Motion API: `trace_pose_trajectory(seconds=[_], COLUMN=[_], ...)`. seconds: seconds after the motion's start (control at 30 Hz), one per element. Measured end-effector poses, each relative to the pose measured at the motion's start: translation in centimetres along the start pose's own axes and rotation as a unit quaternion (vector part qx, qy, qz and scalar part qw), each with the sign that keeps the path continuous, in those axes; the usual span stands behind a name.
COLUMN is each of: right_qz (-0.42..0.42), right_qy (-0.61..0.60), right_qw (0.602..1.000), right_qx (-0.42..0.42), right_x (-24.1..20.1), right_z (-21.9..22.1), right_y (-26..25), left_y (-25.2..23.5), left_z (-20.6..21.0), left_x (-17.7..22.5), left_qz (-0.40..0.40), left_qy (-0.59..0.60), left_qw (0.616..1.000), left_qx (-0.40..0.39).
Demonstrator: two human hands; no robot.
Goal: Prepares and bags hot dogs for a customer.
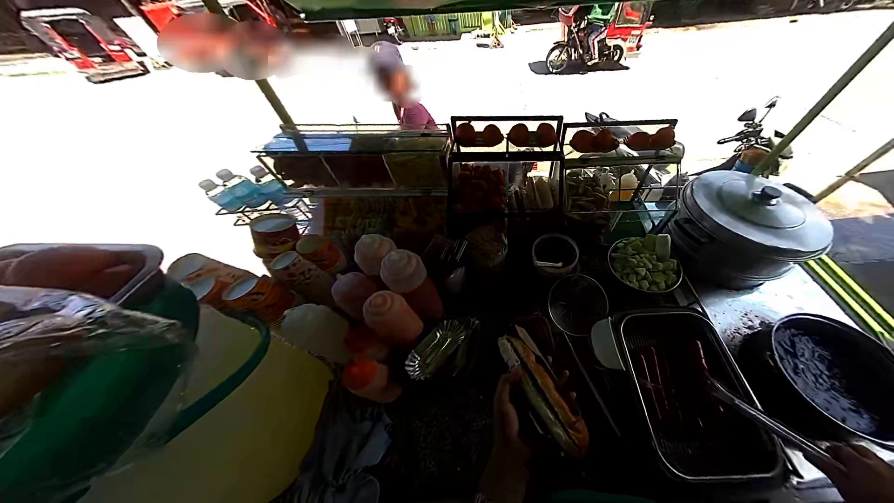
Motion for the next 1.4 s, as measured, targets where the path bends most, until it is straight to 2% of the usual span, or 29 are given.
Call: trace_pose_trajectory(seconds=[0.07, 0.23, 0.3, 0.43, 0.57, 0.67, 0.83, 1.03, 1.23, 1.3, 1.4], right_qz=[0.011, 0.083, 0.103, 0.122, 0.128, 0.138, 0.171, 0.141, 0.131, 0.137, 0.142], right_qy=[0.018, 0.053, 0.046, 0.016, 0.012, 0.021, 0.028, 0.054, 0.052, 0.021, -0.154], right_qw=[1.000, 0.994, 0.993, 0.992, 0.992, 0.990, 0.985, 0.989, 0.989, 0.990, 0.978], right_qx=[0.000, -0.036, -0.024, 0.013, -0.019, -0.032, 0.007, 0.006, 0.039, 0.030, 0.000], right_x=[0.6, -1.8, -1.8, -1.9, -3.5, -4.2, -3.6, -4.4, -4.3, -3.5, 0.4], right_z=[0.7, -2.0, -2.3, -0.8, 1.7, 2.8, 1.9, 3.6, 5.2, 5.0, 5.8], right_y=[-0.3, 1.2, 2.1, 4.7, 5.9, 5.6, 5.8, 4.7, 3.6, 3.6, 3.0], left_y=[0.0, -0.5, -0.7, -0.9, -1.4, -2.1, -2.3, -2.4, -3.1, -3.4, -3.9], left_z=[0.0, 0.0, 0.1, 0.3, 1.3, 2.0, 2.9, 2.4, 3.2, 3.9, 4.9], left_x=[-0.1, -0.8, -1.1, -2.4, -3.9, -4.8, -5.4, -5.9, -7.2, -7.8, -8.8], left_qz=[-0.002, -0.021, -0.030, -0.052, -0.066, -0.081, -0.082, -0.082, -0.072, -0.068, -0.058], left_qy=[-0.009, -0.039, -0.055, -0.100, -0.152, -0.157, -0.150, -0.140, -0.209, -0.228, -0.244], left_qw=[1.000, 0.995, 0.992, 0.989, 0.984, 0.982, 0.982, 0.984, 0.973, 0.970, 0.967], left_qx=[-0.011, -0.094, -0.106, -0.092, -0.065, -0.063, -0.082, -0.077, -0.061, -0.051, -0.045])
Point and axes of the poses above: each hand's wrist, its own y-axis away from the middle knuckle, its own z-axis out of the palm, x = y × z, the point moved 4 cm from there along -y, towards the middle knuckle, and after that the axes turned 1 degree about z, right-handed, at the moved point
